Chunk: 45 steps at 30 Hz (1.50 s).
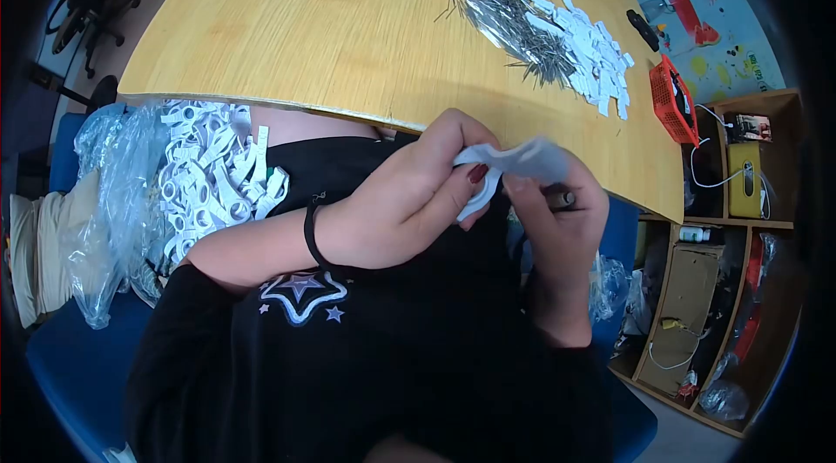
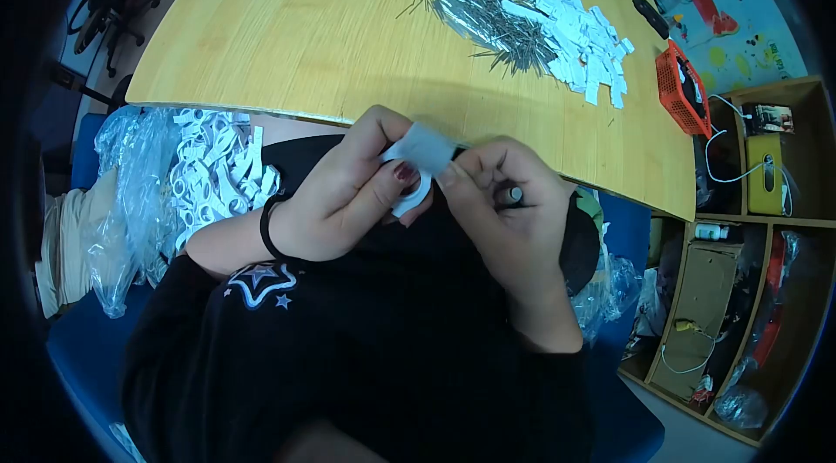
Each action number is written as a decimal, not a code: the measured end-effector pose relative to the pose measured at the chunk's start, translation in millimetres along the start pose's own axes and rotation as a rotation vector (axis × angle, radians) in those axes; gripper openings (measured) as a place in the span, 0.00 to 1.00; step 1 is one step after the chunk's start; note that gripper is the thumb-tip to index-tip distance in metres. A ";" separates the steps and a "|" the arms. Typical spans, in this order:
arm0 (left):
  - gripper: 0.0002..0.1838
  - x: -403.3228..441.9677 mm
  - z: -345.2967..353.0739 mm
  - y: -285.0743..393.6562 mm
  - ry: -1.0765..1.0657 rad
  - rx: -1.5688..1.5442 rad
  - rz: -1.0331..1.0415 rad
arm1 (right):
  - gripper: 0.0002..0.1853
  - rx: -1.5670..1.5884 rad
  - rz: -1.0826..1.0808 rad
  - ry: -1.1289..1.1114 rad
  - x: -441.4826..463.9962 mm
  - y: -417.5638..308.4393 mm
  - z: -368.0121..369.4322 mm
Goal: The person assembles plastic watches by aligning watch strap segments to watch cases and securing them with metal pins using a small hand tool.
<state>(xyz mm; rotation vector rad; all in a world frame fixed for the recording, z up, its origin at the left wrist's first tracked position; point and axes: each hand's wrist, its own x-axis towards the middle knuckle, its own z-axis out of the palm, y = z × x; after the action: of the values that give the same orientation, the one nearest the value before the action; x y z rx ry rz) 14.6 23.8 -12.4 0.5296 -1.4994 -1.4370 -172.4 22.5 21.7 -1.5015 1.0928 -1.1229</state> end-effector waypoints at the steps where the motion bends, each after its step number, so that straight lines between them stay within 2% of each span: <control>1: 0.12 -0.4 -0.1 1.4 0.014 -0.062 -0.053 | 0.07 -0.045 -0.037 -0.019 3.0 0.0 -2.0; 5: 0.15 -0.2 -1.4 -3.0 0.008 -0.369 -0.130 | 0.13 -0.160 -0.149 -0.024 9.4 -4.0 -4.3; 8: 0.14 0.0 -0.6 -2.4 0.025 -0.425 -0.150 | 0.14 -0.261 -0.230 -0.038 9.8 -5.7 -5.1; 11: 0.12 -0.7 0.4 -0.2 0.044 -0.347 -0.191 | 0.13 -0.273 -0.221 -0.035 8.3 -6.6 -2.4; 13: 0.11 -1.0 0.9 -5.2 0.047 -0.235 -0.123 | 0.12 -0.294 -0.203 -0.037 9.3 -5.6 -1.2; 16: 0.09 -1.2 -0.1 -2.7 0.048 -0.212 -0.127 | 0.08 -0.113 -0.081 0.039 13.8 1.5 3.8; 19: 0.08 -1.0 -2.3 -2.5 0.096 -0.234 -0.154 | 0.05 -0.294 -0.136 0.040 18.8 4.9 -0.7; 22: 0.08 -1.8 -2.0 -0.9 0.159 -0.101 -0.138 | 0.04 -0.203 0.055 -0.064 12.4 -10.3 0.7; 25: 0.09 -1.9 0.5 -0.8 0.180 0.144 -0.085 | 0.04 -0.263 -0.127 -0.113 14.6 -5.3 0.5; 29: 0.09 -1.9 -1.6 0.4 0.151 0.352 -0.037 | 0.05 -0.403 -0.156 -0.181 16.6 -8.9 -2.9; 35: 0.08 -3.0 0.1 -7.0 0.151 0.386 0.039 | 0.06 -0.544 -0.190 -0.288 17.4 -15.9 -4.6; 40: 0.08 -3.4 -0.1 -3.5 0.130 0.343 -0.005 | 0.06 -0.676 -0.307 -0.343 18.2 -19.4 -5.9; 42: 0.08 -3.6 -1.3 -3.2 0.104 0.243 -0.057 | 0.06 -0.673 -0.295 -0.396 20.6 -23.3 -8.3; 45: 0.07 -3.0 -2.8 -6.0 0.072 -0.069 -0.174 | 0.06 -0.605 -0.289 -0.457 26.4 -21.7 -13.8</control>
<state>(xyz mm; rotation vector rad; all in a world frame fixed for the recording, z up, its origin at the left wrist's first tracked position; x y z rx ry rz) 16.5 23.6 -19.4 0.6761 -1.3688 -1.5807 -178.4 -1.8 48.8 -2.3124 0.9477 -0.5868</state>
